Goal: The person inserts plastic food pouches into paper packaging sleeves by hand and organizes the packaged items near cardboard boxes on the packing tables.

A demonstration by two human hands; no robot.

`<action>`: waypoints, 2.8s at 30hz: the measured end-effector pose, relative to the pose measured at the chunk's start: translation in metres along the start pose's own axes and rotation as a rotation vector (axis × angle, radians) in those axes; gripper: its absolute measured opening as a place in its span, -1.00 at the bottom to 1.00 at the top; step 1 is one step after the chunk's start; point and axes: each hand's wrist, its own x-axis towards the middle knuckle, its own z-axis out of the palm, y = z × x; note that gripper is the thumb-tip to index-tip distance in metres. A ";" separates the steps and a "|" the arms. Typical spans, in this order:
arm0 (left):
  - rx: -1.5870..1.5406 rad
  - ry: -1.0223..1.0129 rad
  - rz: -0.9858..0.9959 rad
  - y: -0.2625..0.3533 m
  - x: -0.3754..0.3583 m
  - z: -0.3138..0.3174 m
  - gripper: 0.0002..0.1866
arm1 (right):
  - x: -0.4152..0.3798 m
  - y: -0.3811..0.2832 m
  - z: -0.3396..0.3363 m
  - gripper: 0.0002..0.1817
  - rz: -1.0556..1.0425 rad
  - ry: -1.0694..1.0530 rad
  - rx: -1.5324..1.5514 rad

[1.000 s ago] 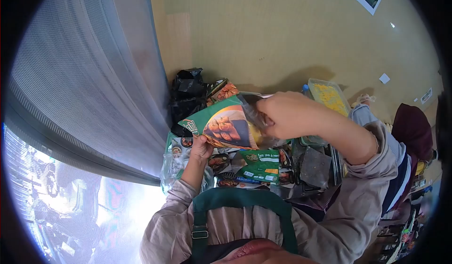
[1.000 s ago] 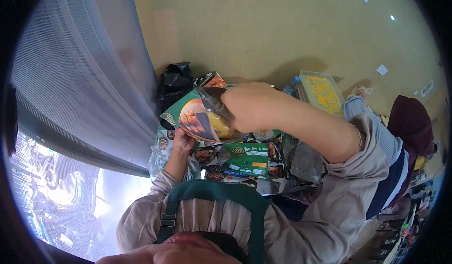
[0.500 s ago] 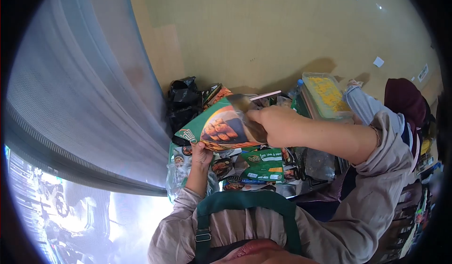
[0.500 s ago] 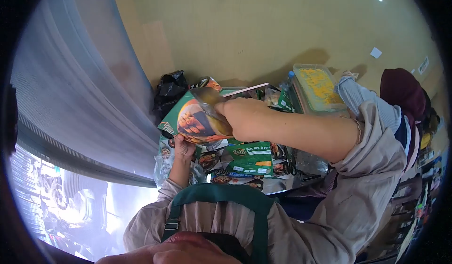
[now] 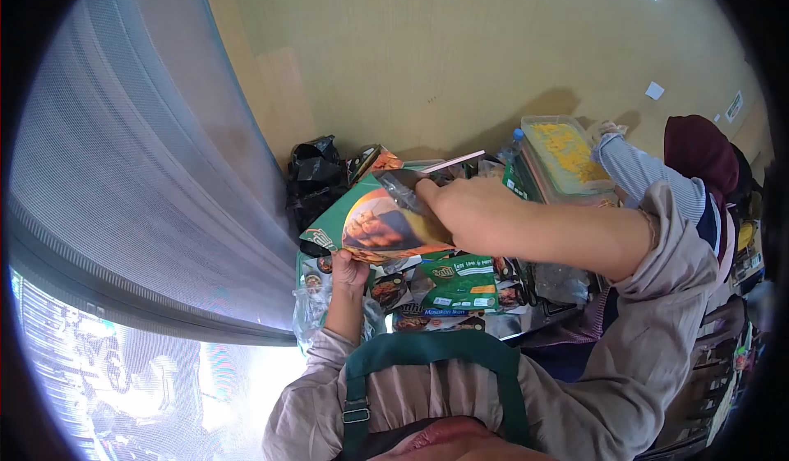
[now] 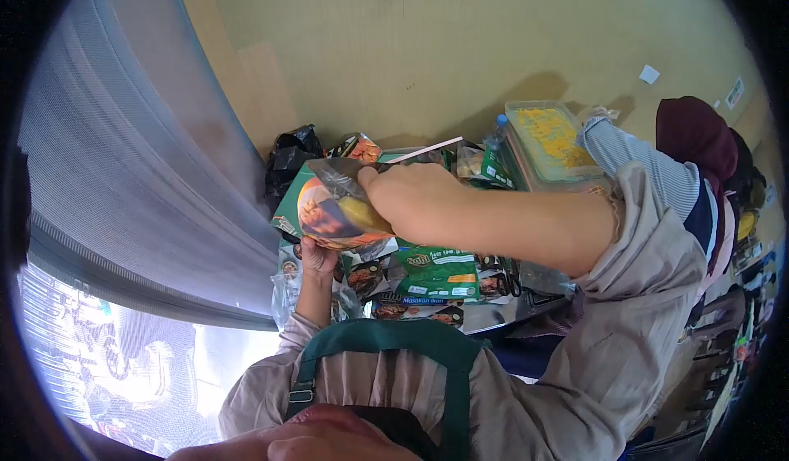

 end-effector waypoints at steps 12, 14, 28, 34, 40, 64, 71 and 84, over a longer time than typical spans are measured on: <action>0.028 0.193 0.045 0.003 -0.004 -0.018 -0.07 | -0.005 0.006 0.029 -0.61 -0.291 0.518 -0.001; 0.028 0.211 0.033 0.005 -0.003 -0.016 -0.05 | -0.007 0.004 0.033 -0.61 -0.367 0.733 -0.079; 0.120 0.118 0.122 0.019 0.002 0.006 -0.08 | 0.005 -0.011 0.044 -0.47 -0.304 0.591 0.353; 0.088 0.144 0.052 0.024 -0.013 -0.016 -0.27 | 0.010 -0.012 0.069 -0.59 -0.261 0.381 0.488; 0.152 0.218 -0.091 0.023 -0.058 -0.025 -0.26 | 0.012 0.012 0.105 -0.57 -0.329 0.473 0.430; 0.228 0.407 -0.257 0.022 -0.052 0.008 -0.54 | 0.058 0.062 0.113 -0.78 0.035 0.641 1.008; 1.391 0.392 0.184 0.061 -0.072 -0.006 -0.51 | 0.134 0.090 0.076 -0.82 0.191 0.999 0.469; 1.736 0.634 -0.142 0.045 -0.127 -0.053 -0.21 | 0.289 0.042 0.217 -0.89 0.512 1.289 0.780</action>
